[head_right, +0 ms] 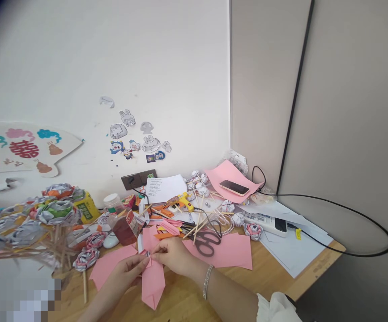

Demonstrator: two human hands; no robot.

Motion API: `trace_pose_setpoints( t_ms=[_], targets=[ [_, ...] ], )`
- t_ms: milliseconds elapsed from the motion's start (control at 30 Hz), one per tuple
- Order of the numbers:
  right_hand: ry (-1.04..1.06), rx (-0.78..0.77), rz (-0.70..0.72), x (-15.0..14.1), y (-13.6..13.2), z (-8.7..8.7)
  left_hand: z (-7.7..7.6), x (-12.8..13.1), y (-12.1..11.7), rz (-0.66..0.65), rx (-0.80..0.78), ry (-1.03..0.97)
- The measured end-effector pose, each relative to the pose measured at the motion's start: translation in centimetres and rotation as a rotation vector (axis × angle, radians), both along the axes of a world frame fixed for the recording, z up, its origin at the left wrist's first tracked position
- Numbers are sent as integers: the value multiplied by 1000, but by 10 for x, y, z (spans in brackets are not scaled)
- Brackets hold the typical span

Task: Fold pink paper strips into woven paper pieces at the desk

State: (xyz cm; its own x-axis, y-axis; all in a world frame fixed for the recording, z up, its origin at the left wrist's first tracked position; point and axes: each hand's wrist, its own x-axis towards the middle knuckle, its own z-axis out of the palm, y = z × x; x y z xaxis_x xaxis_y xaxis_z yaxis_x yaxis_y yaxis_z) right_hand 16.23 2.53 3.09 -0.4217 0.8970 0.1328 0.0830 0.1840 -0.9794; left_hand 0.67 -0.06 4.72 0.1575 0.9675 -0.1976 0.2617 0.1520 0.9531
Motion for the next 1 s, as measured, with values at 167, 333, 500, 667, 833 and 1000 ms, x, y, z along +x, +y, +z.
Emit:
trace_pose_setpoints(
  t_ms=[167,333,500,667,833,1000],
  targets=[
    [20,26,-25,-3,-1,-1,0,0,1,3,30,36],
    [40,62,-78,-8,1,-9,-3,1,3,9,62,37],
    [55,49,-76,-9,3,-12,-1,4,1,1,91,32],
    [28,54,-4,-4,3,-11,6,5,-1,71,109,17],
    [-96,160,-39,-3,4,-14,6,7,-2,75,112,7],
    [-175,235,-53,-4,4,-15,3,6,-1,45,158,38]
  ],
)
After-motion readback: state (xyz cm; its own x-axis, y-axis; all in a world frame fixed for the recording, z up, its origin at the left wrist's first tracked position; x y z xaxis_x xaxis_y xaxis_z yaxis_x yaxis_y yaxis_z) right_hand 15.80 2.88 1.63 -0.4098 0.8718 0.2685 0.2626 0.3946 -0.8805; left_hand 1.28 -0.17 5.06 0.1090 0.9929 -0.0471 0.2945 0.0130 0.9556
